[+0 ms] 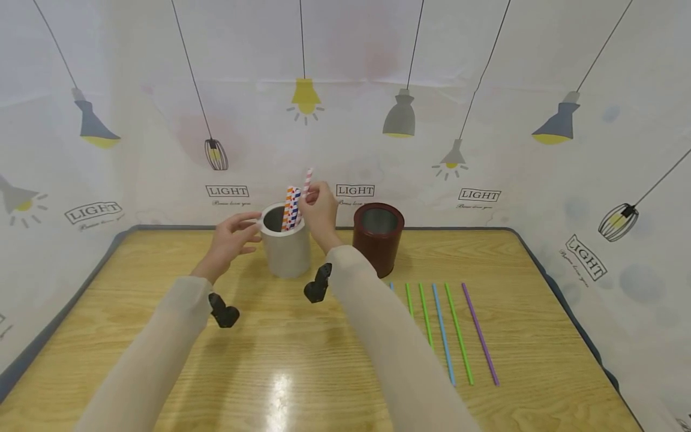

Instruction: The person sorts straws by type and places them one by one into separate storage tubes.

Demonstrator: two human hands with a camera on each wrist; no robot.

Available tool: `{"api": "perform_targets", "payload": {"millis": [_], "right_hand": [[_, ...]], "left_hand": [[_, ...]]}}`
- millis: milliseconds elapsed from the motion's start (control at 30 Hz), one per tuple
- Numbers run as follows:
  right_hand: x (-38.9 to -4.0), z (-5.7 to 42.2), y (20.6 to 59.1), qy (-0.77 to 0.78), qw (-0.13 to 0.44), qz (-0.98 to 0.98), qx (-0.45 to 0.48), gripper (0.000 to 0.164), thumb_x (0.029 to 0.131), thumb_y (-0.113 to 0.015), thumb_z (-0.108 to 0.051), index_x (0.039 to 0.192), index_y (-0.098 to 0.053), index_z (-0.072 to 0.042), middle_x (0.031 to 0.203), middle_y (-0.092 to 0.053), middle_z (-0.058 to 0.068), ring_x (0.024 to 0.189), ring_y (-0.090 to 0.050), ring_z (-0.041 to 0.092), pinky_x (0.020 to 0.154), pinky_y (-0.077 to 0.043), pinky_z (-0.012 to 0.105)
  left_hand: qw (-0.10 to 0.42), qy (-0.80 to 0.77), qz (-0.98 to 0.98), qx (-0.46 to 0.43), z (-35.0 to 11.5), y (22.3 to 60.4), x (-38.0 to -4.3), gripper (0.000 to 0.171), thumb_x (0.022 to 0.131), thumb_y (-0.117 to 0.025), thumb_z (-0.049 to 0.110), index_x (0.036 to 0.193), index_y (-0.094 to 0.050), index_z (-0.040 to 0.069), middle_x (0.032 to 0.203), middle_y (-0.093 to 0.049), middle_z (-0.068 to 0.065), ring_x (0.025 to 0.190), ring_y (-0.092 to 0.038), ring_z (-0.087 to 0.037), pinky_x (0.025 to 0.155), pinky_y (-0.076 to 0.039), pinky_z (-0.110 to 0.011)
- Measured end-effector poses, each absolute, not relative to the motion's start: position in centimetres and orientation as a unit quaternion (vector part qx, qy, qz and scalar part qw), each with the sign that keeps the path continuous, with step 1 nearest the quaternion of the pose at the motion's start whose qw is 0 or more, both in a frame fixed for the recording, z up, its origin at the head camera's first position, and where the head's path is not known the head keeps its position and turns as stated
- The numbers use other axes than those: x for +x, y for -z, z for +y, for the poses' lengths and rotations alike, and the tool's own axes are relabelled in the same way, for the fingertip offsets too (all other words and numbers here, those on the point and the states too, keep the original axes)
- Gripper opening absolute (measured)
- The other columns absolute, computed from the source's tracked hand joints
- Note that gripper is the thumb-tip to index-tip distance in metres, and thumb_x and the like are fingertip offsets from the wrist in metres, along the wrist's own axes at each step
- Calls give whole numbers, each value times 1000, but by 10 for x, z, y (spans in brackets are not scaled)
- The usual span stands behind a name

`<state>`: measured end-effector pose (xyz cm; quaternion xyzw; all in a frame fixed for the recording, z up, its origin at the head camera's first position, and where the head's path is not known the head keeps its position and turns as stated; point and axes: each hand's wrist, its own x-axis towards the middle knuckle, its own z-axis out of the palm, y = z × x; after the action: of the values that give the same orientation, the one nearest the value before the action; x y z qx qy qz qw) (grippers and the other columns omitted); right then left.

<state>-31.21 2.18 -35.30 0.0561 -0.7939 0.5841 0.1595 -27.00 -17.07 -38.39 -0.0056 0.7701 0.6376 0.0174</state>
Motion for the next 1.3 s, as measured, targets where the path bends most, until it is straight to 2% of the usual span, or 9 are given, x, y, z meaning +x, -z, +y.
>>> {"api": "perform_targets", "payload": {"millis": [233,500,867,1033,1167,1300], "right_hand": [[-308,20,357,-571,163,-803,49,21,77,-63,1,98,-59,3,81,-60,11,74,-59,21,67,-49,25],[-308,19,359,-571,161,-804,37,24,75,-64,1,99,-61,2,81,-61,10,75,-58,18,67,-48,24],[-306,25,358,-573,147,-805,41,25,78,-63,-3,103,-63,-1,82,-64,9,76,-60,18,63,-48,22],[-305,28,358,-581,126,-803,50,24,80,-64,-5,104,-62,-2,83,-63,9,74,-60,18,54,-48,23],[-304,32,356,-574,100,-810,65,22,81,-64,-5,104,-63,-2,86,-64,12,79,-61,20,61,-49,23],[-300,37,349,-560,48,-822,85,22,84,-64,-8,106,-63,-2,92,-63,12,85,-59,22,66,-49,27]], "left_hand": [[15,-634,773,-11,-169,383,-270,40,90,-59,25,128,-53,13,117,-52,-14,95,-59,-26,78,-52,-39],[13,-634,773,-12,-167,383,-270,39,90,-59,26,127,-53,13,116,-52,-13,94,-59,-26,76,-53,-38],[17,-636,771,-11,-165,383,-271,40,91,-58,25,128,-52,12,118,-52,-15,98,-58,-30,81,-50,-44],[17,-636,772,-13,-165,383,-271,40,90,-59,25,128,-52,13,118,-52,-14,97,-59,-29,80,-51,-42],[19,-630,777,-16,-167,383,-272,41,90,-59,27,128,-52,13,118,-52,-14,96,-59,-27,77,-52,-39],[27,-626,779,-13,-171,383,-271,42,90,-59,28,129,-51,13,120,-53,-15,98,-59,-28,78,-52,-40]]}}
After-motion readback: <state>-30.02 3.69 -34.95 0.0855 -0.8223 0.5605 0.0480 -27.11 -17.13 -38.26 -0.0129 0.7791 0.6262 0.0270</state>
